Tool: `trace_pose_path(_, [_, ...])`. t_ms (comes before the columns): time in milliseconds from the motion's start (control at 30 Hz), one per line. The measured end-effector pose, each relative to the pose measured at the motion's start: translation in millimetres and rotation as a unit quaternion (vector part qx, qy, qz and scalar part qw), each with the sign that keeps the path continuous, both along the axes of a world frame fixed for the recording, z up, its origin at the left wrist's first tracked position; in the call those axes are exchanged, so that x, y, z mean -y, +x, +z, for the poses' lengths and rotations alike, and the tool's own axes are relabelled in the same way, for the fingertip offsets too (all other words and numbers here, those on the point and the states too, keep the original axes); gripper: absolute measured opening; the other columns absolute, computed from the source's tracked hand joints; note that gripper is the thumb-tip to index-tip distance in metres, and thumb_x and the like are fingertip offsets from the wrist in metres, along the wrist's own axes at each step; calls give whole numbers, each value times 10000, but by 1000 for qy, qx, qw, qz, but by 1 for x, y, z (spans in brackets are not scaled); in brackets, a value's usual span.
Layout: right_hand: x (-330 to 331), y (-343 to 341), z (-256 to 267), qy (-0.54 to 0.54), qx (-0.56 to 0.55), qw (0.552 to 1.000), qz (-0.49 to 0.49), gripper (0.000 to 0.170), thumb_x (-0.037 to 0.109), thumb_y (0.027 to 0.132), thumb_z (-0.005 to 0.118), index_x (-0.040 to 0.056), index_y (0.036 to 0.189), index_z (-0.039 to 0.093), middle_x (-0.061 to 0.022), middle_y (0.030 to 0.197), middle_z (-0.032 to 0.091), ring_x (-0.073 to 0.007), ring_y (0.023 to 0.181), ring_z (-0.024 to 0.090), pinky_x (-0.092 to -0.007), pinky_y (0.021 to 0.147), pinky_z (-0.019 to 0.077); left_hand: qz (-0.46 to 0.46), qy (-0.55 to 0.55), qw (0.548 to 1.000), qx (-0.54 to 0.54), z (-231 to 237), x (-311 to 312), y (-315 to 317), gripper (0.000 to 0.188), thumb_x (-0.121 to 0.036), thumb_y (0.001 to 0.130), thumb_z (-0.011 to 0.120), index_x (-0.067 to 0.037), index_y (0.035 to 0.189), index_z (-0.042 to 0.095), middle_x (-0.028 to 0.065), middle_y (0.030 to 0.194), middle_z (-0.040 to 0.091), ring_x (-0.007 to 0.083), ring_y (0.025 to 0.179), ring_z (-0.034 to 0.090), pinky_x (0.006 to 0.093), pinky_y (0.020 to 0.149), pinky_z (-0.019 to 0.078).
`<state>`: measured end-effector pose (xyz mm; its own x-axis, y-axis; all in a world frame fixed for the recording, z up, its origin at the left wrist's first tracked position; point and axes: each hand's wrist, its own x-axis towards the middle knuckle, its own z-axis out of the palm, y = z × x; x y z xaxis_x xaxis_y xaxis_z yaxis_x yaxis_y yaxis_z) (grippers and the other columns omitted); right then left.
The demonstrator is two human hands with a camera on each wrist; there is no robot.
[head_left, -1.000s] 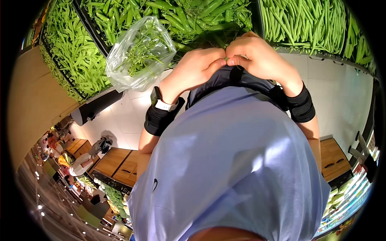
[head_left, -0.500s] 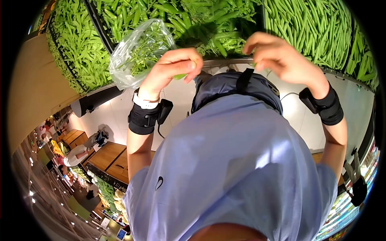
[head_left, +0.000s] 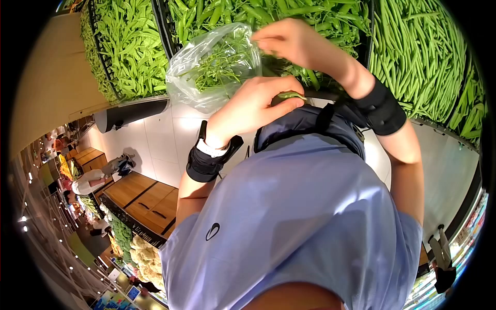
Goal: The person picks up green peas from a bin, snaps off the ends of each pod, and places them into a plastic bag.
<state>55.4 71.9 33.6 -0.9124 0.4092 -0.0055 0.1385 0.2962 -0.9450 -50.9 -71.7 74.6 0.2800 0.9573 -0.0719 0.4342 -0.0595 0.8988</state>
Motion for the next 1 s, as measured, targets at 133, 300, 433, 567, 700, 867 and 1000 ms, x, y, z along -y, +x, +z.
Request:
trace_pose_path(133, [-9, -24, 17, -64, -166, 982, -64, 345, 182, 900, 589, 11, 1199, 571, -86, 1096, 642, -133, 914, 599, -267, 805, 470, 36, -24, 999, -15, -11, 1, -13, 126, -70, 853, 629, 5, 950, 598, 85, 820, 626, 156, 734, 595, 270, 673, 461])
trace_pose_path(300, [-44, 60, 5, -23, -143, 936, -321, 198, 137, 882, 627, 4, 1027, 643, -18, 839, 652, -93, 770, 594, -232, 743, 472, 150, -56, 987, -18, -37, -1, -28, 158, -116, 875, 625, -11, 987, 588, 51, 831, 631, 115, 741, 558, 258, 655, 438])
trace_pose_path(433, [-20, 87, -29, 71, -22, 928, -364, 193, 47, 836, 653, 19, 1026, 634, -57, 833, 674, -101, 780, 634, -233, 725, 499, 193, -52, 980, -3, -45, -13, -31, 141, -145, 893, 616, -29, 964, 579, -17, 742, 557, 47, 674, 489, 205, 593, 375])
trace_pose_path(567, [3, 69, -31, 176, 87, 930, -311, 299, 195, 788, 714, 97, 1049, 607, -54, 789, 669, -202, 646, 643, -307, 590, 498, 255, -110, 960, 44, -59, -27, -22, 134, -169, 900, 614, -47, 938, 576, -53, 625, 478, 24, 523, 408, 203, 477, 308])
trace_pose_path(700, [-5, 51, -47, 252, 78, 903, -339, 216, 248, 804, 682, 89, 932, 609, -79, 689, 651, -302, 637, 633, -384, 568, 491, 234, -62, 970, 36, -66, -32, -12, 137, -173, 903, 611, -44, 931, 573, -56, 615, 467, 23, 499, 386, 204, 459, 300])
trace_pose_path(867, [-2, 60, -28, 229, 89, 904, -349, 100, 160, 812, 657, 72, 799, 611, -121, 653, 609, -336, 594, 594, -394, 536, 456, 254, -78, 962, 57, -60, -30, -5, 115, -107, 882, 623, -29, 962, 593, 7, 784, 601, 65, 699, 535, 213, 656, 427])
trace_pose_path(1000, [9, 85, 5, 124, 73, 936, -321, 99, 107, 817, 663, 40, 776, 603, -95, 564, 527, -202, 474, 450, -300, 495, 380, 258, 141, 956, -5, -44, -38, 5, 273, -40, 817, 671, -26, 1085, 625, 91, 1044, 674, 165, 957, 623, 269, 853, 464])
